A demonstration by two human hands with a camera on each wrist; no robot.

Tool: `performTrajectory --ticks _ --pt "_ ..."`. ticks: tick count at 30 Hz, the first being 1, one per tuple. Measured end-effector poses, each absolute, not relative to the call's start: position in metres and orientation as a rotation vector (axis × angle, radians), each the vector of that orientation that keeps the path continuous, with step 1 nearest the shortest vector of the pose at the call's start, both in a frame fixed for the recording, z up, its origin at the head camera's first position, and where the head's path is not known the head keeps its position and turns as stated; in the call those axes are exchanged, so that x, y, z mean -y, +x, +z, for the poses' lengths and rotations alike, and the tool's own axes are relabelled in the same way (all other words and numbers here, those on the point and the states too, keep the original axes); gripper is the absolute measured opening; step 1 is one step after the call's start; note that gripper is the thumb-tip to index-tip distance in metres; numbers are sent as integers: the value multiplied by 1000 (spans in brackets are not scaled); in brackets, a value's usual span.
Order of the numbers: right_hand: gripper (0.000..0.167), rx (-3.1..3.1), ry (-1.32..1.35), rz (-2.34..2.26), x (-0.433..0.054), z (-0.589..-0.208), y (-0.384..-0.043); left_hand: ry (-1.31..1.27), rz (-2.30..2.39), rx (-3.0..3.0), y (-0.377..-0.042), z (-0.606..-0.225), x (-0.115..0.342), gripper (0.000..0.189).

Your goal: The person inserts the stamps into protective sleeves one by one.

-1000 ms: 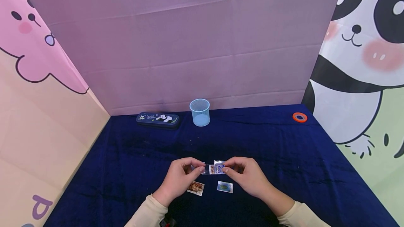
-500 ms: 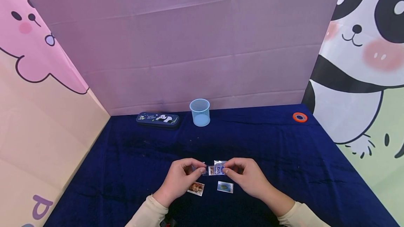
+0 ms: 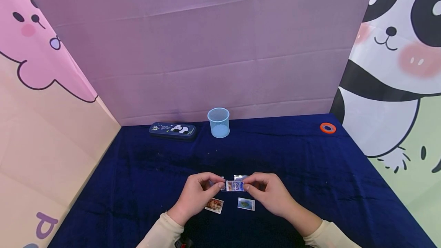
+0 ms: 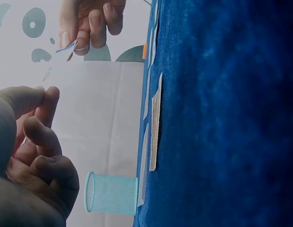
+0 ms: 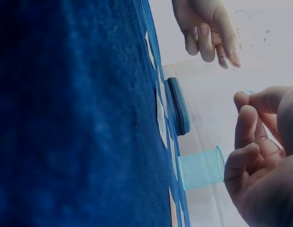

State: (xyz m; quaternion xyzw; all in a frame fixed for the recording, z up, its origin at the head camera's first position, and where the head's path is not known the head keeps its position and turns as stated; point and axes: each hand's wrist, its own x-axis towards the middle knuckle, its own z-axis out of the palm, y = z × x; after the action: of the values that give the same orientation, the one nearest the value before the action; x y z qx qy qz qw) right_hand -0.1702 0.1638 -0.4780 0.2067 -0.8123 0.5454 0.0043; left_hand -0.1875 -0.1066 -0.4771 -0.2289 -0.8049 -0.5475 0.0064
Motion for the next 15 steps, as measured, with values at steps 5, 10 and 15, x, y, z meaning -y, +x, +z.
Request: performTrajectory --ticks 5,10,15 --pt "8 2562 652 1710 -164 -477 -170 -727 -1743 2519 -188 -477 107 5" --pt "9 2588 652 1719 -163 -477 -170 -736 -1765 2516 -188 -477 107 5" --pt "11 2601 664 1741 -163 -478 -170 -742 -1740 2533 -188 -480 107 5"
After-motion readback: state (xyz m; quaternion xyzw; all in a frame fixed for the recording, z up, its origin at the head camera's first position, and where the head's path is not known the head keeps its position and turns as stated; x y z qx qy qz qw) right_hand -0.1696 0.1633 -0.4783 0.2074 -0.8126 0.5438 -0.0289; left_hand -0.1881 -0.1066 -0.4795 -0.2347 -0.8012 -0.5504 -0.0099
